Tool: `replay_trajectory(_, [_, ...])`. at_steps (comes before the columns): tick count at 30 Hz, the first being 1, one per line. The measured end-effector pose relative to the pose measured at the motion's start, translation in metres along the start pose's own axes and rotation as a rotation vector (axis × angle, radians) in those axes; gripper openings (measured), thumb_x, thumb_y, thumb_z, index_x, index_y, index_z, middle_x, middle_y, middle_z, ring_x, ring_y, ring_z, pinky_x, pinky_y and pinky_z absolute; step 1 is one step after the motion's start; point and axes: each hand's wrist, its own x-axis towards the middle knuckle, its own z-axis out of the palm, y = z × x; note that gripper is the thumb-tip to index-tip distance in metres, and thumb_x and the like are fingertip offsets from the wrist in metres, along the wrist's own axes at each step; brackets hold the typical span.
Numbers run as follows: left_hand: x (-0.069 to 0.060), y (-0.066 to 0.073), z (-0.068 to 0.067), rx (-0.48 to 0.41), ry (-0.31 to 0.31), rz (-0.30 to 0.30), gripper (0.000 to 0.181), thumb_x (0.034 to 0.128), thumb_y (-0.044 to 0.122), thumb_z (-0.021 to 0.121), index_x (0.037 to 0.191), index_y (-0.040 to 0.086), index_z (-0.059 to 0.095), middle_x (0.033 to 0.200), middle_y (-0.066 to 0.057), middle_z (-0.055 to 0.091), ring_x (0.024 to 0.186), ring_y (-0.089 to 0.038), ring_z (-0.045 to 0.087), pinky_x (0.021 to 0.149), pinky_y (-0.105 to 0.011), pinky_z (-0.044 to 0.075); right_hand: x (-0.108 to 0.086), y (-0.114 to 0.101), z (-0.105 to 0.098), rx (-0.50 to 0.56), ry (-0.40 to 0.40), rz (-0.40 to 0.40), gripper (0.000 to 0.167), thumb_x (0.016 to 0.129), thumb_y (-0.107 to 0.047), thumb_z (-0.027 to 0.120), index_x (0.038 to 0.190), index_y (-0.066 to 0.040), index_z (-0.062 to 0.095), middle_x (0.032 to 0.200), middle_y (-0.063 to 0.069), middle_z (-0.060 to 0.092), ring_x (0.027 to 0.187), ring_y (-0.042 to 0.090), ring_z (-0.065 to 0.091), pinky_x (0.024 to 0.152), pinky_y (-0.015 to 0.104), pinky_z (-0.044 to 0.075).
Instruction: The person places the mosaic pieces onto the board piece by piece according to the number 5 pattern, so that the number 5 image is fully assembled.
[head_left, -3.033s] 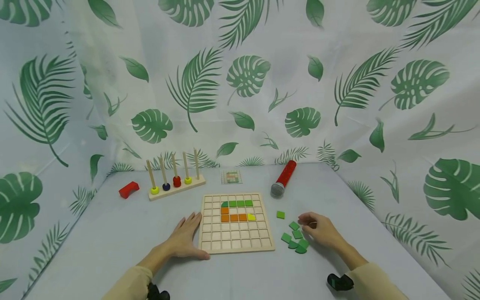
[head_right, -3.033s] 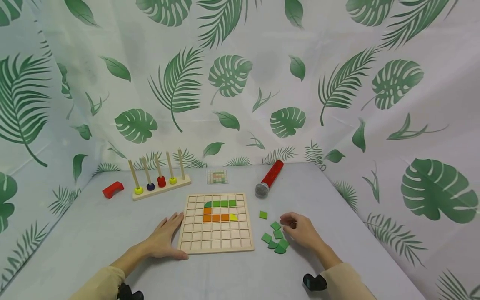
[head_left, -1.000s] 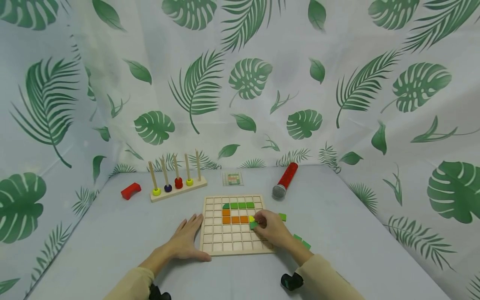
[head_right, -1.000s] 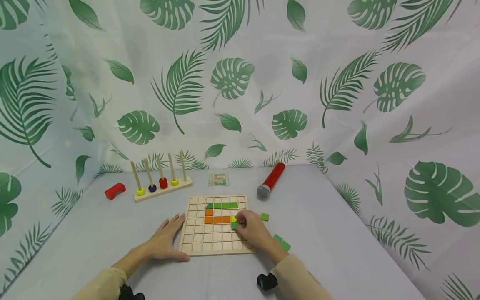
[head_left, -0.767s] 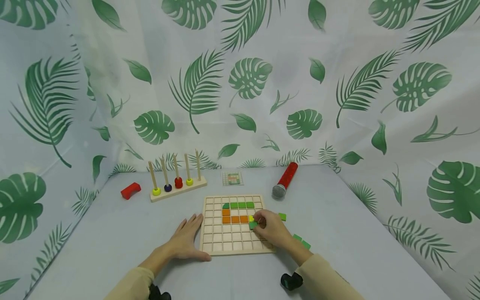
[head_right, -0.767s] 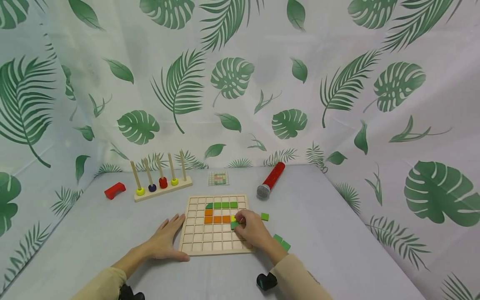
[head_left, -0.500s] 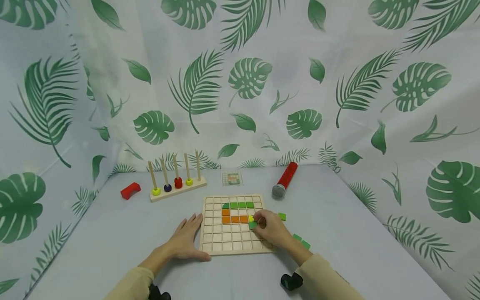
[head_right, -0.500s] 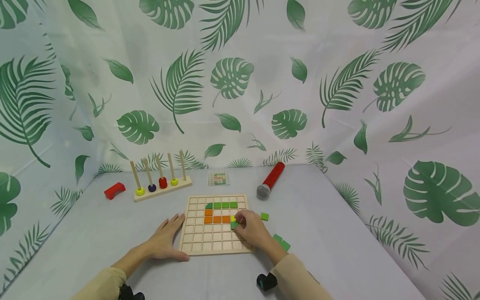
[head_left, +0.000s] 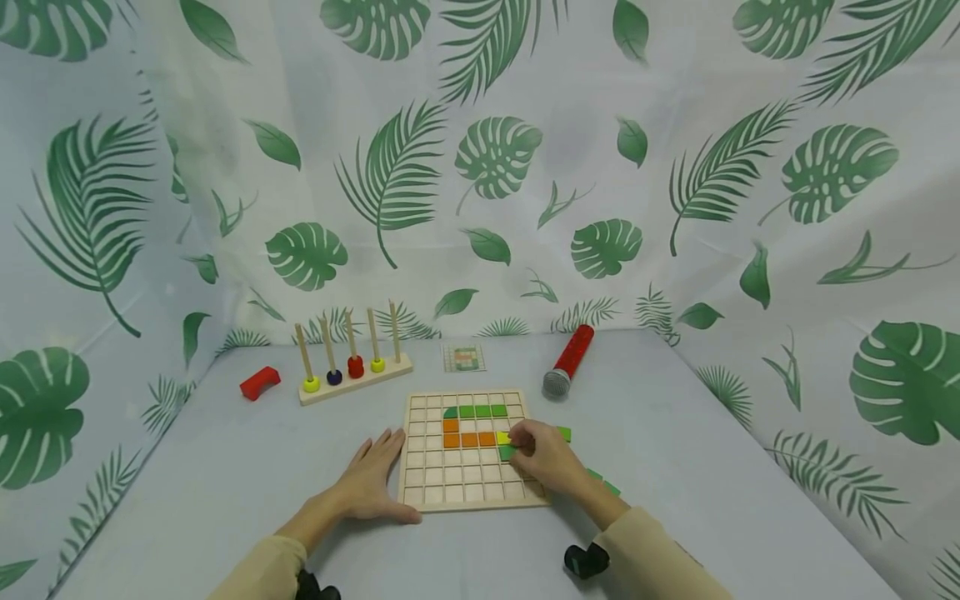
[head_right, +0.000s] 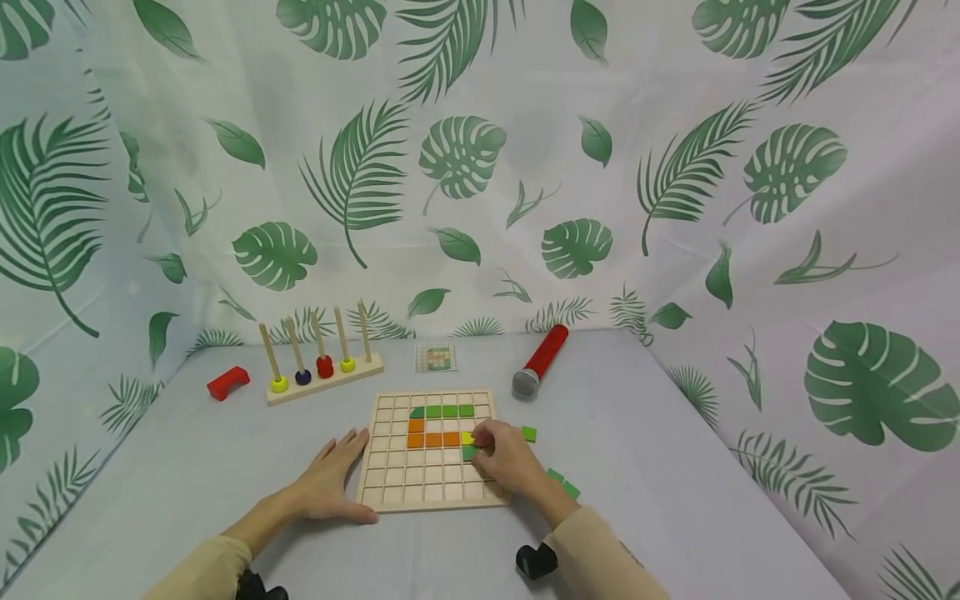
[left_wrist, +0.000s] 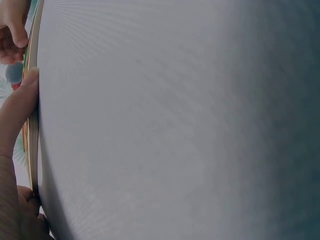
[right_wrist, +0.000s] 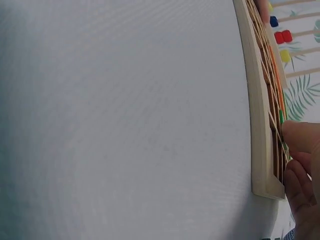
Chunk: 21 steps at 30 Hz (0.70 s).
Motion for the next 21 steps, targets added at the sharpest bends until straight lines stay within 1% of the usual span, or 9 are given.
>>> replay_trajectory(5, [-0.001,0.002,-0.001,-0.014,0.000,0.001,0.130,0.0564,0.074,0.071,0.148,-0.002,0.020,0.153,-0.017,0.022,0.142,-0.033,0.013,0.114,-0.050,0.006,-0.003,0.002,-0.007,0.057,0.034,-0.040,0.027,0.076,0.001,0.075,0.100,-0.002,0.063,0.090,0.005,0.064,0.081,0.015,0.061,0.073,0.028,0.054])
replay_trajectory(8, [-0.001,0.003,-0.002,-0.006,-0.011,-0.007,0.130,0.0567,0.075,0.070,0.149,-0.001,0.019,0.154,-0.015,0.021,0.142,-0.031,0.012,0.114,-0.049,0.005,-0.007,0.007,-0.015,0.063,0.058,-0.042,0.026,0.077,0.000,0.074,0.101,-0.001,0.063,0.091,0.006,0.065,0.083,0.017,0.062,0.074,0.031,0.055])
replay_trajectory(15, [-0.001,0.004,-0.005,-0.022,-0.001,0.001,0.129,0.0571,0.073,0.072,0.148,-0.003,0.020,0.153,-0.018,0.022,0.142,-0.033,0.012,0.114,-0.051,0.005,-0.022,0.024,-0.039,0.016,0.094,0.038,0.025,0.079,-0.001,0.073,0.103,-0.001,0.064,0.094,0.005,0.066,0.084,0.017,0.062,0.075,0.032,0.055])
replay_trajectory(21, [-0.001,0.004,-0.004,-0.021,-0.004,0.001,0.130,0.0568,0.074,0.071,0.148,-0.004,0.020,0.153,-0.018,0.022,0.142,-0.034,0.013,0.113,-0.051,0.006,-0.038,0.036,-0.056,-0.021,0.079,0.076,0.023,0.080,-0.002,0.073,0.101,-0.003,0.063,0.093,0.005,0.065,0.085,0.017,0.062,0.076,0.031,0.054])
